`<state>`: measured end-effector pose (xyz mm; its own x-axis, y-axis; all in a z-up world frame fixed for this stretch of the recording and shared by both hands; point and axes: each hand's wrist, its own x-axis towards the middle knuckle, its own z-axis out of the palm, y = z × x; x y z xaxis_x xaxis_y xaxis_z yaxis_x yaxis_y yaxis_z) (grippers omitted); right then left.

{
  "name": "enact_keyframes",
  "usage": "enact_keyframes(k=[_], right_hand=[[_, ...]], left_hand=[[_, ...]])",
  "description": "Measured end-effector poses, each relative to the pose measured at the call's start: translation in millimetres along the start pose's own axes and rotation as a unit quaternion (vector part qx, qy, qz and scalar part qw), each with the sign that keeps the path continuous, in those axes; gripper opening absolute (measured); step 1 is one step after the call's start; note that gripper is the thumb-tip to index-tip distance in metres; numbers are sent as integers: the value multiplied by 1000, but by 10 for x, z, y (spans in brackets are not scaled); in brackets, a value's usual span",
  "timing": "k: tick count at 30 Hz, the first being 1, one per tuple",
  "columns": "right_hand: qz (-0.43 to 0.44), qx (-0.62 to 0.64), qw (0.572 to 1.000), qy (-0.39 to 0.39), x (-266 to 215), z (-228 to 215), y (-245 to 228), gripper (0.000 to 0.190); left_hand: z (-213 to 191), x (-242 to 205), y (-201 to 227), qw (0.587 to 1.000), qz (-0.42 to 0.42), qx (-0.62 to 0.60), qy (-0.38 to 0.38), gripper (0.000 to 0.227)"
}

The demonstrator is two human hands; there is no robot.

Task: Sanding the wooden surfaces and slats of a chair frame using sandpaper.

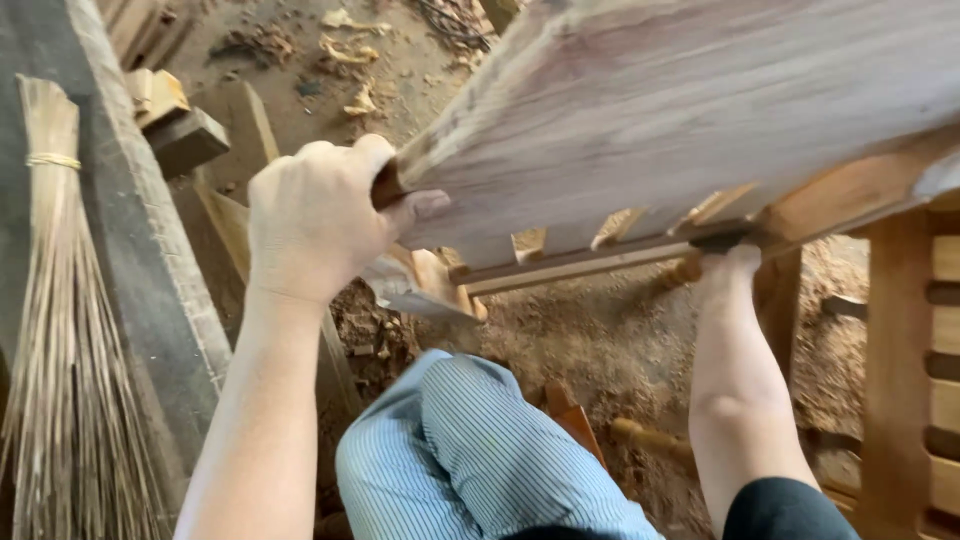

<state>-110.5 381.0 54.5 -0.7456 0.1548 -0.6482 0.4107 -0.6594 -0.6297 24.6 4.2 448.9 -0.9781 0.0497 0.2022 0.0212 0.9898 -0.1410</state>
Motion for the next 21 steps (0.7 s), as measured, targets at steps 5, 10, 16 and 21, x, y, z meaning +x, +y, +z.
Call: enact_keyframes(k=[5,10,16,21], right_hand=[[-49,-27,998,-21,-905,541,188,52],[-52,20,997,-44,-1200,1187,1728,45],[251,299,920,-21,-1795,1565,1631,60],[27,305,937,-166,-713,401,885,56]], left_hand=[[25,40,-33,999,34,18,4,66],[39,82,-85,997,46,29,51,61],[29,95,-94,998,23,5,60,63],[-16,92,-72,999,13,-1,43,67]])
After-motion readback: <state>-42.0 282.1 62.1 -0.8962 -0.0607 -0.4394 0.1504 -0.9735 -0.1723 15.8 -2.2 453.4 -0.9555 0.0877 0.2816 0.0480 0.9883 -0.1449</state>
